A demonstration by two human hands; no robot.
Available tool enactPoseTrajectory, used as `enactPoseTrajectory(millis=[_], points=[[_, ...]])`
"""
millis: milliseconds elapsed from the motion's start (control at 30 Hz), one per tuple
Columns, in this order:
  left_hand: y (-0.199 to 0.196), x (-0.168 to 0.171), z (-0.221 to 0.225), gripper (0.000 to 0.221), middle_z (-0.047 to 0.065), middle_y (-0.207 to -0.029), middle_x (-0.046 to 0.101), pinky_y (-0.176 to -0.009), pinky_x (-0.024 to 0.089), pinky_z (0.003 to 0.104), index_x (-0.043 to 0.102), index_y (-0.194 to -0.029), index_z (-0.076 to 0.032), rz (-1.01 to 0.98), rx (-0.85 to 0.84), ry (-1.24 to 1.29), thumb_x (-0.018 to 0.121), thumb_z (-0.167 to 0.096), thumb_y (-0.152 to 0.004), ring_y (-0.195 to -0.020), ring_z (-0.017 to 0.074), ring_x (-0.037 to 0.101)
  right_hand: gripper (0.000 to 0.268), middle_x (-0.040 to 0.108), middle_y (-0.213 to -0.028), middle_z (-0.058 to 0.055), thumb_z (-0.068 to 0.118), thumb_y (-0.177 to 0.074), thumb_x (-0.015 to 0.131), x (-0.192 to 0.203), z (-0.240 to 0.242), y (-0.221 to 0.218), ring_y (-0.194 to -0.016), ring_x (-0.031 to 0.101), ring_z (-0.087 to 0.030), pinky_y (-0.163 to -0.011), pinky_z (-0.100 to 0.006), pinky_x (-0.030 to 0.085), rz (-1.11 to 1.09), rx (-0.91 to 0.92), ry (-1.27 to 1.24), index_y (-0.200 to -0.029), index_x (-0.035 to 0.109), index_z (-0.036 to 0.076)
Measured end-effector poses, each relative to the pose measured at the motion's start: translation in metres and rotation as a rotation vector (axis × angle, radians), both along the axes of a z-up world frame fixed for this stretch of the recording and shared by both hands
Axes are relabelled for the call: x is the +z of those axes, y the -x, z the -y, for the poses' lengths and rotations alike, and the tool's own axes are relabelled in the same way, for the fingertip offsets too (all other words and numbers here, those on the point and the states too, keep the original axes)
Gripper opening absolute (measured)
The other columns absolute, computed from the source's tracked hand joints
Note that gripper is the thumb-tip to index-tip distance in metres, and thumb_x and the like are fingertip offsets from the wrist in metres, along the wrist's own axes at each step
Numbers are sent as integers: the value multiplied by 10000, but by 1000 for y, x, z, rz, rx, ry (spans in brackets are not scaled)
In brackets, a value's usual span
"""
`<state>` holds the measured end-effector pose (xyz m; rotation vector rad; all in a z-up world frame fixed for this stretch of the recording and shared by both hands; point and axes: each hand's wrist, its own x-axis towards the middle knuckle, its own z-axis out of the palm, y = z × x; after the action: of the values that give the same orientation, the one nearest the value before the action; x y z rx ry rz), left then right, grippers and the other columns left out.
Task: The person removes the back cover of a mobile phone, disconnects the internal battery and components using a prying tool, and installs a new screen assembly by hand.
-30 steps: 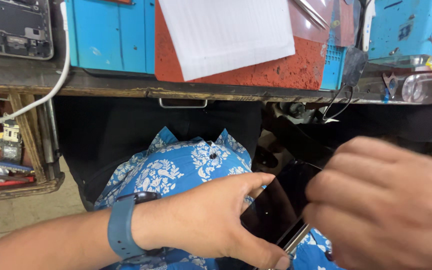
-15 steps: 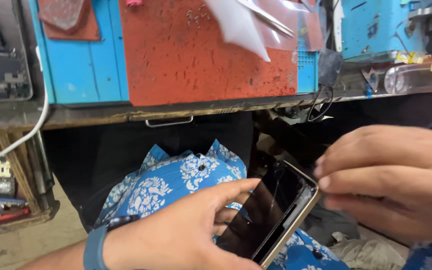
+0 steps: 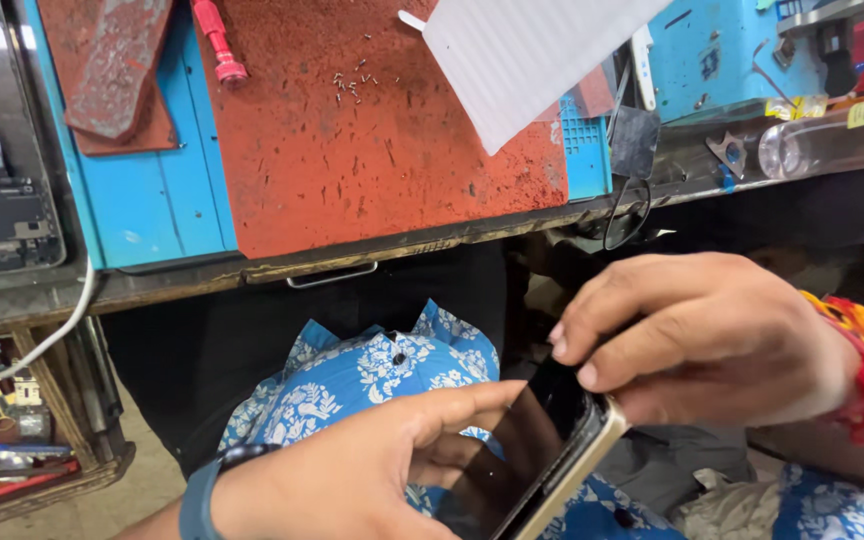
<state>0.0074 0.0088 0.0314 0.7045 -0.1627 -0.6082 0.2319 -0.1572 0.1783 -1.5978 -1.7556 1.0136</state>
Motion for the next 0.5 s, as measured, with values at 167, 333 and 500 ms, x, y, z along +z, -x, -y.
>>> enactPoseTrajectory(millis=[167, 333, 500], points=[[-4, -11, 1, 1084, 209, -1562, 445, -1139, 445, 409, 163, -1752, -32, -114, -126, 402, 820, -29, -891, -1337, 280, 502, 276, 768, -1146, -127, 172, -885, 814, -28, 1, -1, -1094, 788, -288, -929, -384, 659, -244, -94, 33, -1106, 718, 38], [-6, -17, 4, 1147, 141, -1703, 355, -1271, 383, 386, 147, -1736, 6, -147, -142, 562, 878, -140, -865, -1532, 273, 426, 303, 831, -1056, -97, 207, -908, 811, -48, 0, -3, -942, 831, -188, -798, -308, 658, -352, -79, 158, -1148, 759, 31], [-4, -15, 4, 1158, 147, -1698, 342, -1271, 343, 400, 132, -1722, -92, -173, -97, 585, 890, -251, -861, -1523, 278, 411, 292, 829, -927, -70, 209, -880, 812, -60, 1, -6, -783, 798, -147, -671, -265, 600, -341, -158, 179, -1097, 771, 19]])
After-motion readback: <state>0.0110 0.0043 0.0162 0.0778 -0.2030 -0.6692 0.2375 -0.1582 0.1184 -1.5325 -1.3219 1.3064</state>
